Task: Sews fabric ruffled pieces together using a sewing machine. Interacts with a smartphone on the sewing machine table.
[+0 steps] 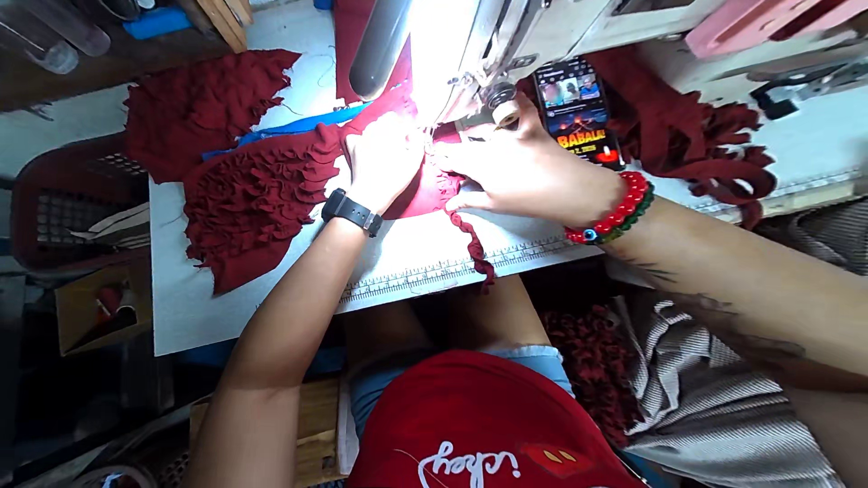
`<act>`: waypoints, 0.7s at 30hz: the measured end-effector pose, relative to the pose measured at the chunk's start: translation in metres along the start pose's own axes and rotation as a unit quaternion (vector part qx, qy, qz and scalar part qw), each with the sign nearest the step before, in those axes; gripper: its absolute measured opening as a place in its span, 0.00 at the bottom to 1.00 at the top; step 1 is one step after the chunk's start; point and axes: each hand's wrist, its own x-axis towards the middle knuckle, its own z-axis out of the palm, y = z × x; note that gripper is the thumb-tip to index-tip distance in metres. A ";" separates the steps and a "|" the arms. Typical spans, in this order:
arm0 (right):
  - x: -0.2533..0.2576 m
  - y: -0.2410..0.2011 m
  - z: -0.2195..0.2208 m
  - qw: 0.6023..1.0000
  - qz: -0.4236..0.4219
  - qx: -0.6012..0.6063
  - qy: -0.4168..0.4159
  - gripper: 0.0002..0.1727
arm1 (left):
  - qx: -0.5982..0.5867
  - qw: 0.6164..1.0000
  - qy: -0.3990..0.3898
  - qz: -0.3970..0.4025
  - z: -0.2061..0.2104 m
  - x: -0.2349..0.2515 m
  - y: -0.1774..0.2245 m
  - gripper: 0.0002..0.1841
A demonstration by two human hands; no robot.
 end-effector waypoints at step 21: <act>0.004 -0.005 0.002 0.998 0.053 -0.009 -0.009 0.32 | -0.034 0.996 0.064 0.045 0.005 -0.011 -0.001 0.12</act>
